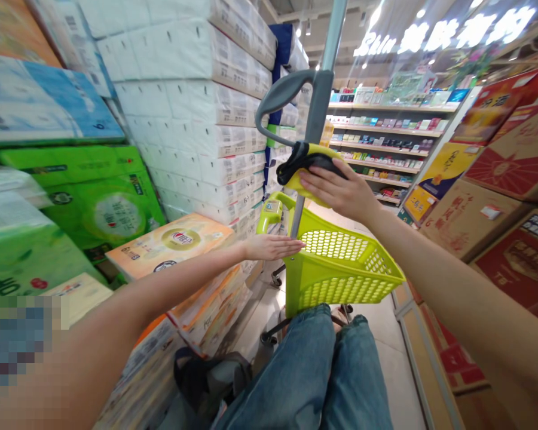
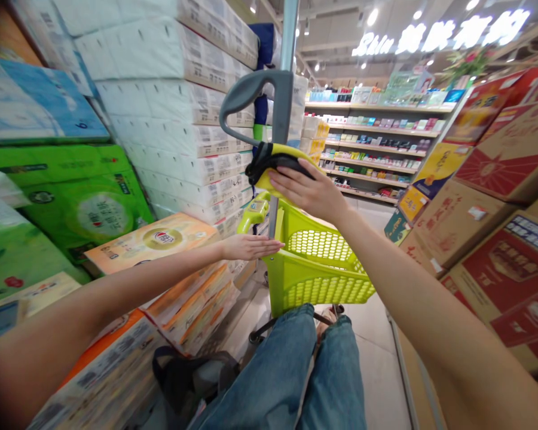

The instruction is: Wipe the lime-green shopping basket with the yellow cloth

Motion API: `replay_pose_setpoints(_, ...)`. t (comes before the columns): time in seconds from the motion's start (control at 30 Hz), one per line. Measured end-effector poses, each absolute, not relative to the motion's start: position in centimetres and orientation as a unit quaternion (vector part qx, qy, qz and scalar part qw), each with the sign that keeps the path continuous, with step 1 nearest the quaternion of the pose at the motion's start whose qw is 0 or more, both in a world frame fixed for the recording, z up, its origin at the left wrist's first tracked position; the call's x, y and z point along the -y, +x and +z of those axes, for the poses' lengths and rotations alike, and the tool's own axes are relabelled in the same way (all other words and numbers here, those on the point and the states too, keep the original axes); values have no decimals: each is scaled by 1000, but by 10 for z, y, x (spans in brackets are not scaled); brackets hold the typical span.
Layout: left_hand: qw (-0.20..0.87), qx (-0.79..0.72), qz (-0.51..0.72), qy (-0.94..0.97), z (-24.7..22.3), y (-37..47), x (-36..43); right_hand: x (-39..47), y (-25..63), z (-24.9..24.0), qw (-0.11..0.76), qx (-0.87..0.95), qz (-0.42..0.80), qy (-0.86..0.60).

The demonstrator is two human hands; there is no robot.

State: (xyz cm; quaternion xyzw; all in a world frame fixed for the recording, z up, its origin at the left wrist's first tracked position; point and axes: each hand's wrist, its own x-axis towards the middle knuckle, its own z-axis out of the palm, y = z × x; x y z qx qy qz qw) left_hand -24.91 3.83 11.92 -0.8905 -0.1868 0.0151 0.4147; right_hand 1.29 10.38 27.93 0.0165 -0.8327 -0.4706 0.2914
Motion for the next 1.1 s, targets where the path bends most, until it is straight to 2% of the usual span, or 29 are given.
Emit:
replay_pose_setpoints(0.13, 419, 190, 13, -888, 120, -249, -37, -102, 8, 279, 321, 846, -425, 0)
replay_pose_setpoints(0.33, 379, 213, 36, -900, 124, -246, -33, -99, 12, 199, 263, 878, -393, 72)
replay_pose_setpoints(0.4, 375, 221, 34, -900, 124, -246, -32, -100, 16, 188, 239, 884, -392, 92)
replay_pose_setpoints(0.47, 373, 217, 25, -902, 124, -246, -33, -102, 20, 196, 223, 893, -379, 94)
replay_pose_setpoints(0.57, 384, 202, 22, -901, 122, -248, -36, -107, 22, 235, 222, 908, -350, 54)
replay_pose_setpoints(0.67, 414, 188, 10, -891, 118, -250, -40, -113, 20, 273, 275, 896, -349, -2)
replay_pose_setpoints(0.77, 442, 172, -20, -880, 115, -252, -44, -113, 16, 281, 320, 875, -364, -13)
replay_pose_setpoints(0.93, 443, 158, -36, -882, 118, -251, -40, -104, 17, 226, 258, 888, -381, 20)
replay_pose_setpoints(1.03, 428, 191, 4, -883, 120, -250, -36, -100, 21, 191, 229, 908, -347, 51)
replay_pose_setpoints(1.1, 417, 212, 14, -884, 121, -249, -35, -99, 23, 184, 218, 920, -319, 70)
